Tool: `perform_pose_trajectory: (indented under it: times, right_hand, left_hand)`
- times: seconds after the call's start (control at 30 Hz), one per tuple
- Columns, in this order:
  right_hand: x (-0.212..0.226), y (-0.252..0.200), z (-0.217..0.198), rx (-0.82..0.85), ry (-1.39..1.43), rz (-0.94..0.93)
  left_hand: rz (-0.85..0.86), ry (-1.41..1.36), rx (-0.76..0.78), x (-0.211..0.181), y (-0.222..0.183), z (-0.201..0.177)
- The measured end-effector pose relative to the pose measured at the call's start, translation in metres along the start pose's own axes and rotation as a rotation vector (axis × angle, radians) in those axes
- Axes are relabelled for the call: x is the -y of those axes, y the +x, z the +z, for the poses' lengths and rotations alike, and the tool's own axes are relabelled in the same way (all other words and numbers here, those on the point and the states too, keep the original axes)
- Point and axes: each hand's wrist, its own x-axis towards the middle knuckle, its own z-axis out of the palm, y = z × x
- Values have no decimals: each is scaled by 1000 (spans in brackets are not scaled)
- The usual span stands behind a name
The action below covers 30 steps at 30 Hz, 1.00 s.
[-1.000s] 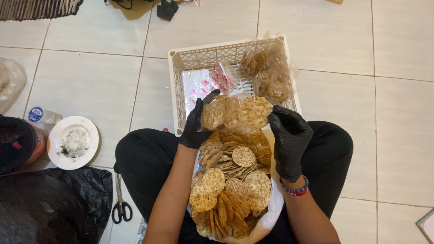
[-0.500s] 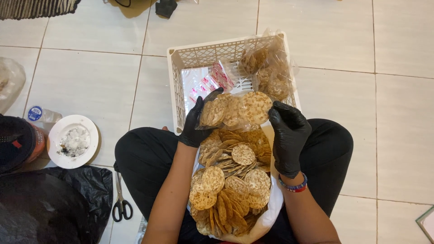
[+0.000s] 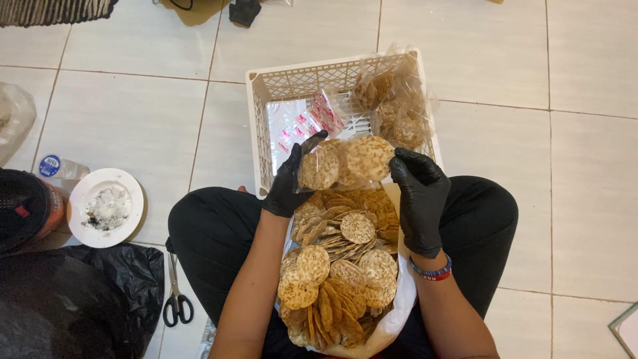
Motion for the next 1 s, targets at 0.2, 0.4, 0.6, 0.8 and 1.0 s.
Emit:
perform_pose_trajectory:
  times: [0.2, 0.4, 0.6, 0.8, 1.0]
  right_hand:
    - [7, 1, 3, -59, -97, -3]
    - [11, -1, 8, -90, -102, -10]
    - [1, -5, 14, 44, -151, -11]
    - [-4, 1, 8, 241, -272, -274]
    - [-14, 9, -3, 194, -79, -203]
  left_hand:
    - [28, 98, -42, -2, -1, 4]
    - [90, 158, -31, -1, -4, 9]
    - [139, 203, -25, 1, -9, 16]
    - [662, 1372, 11, 3, -21, 7]
    - [320, 552, -25, -9, -14, 30]
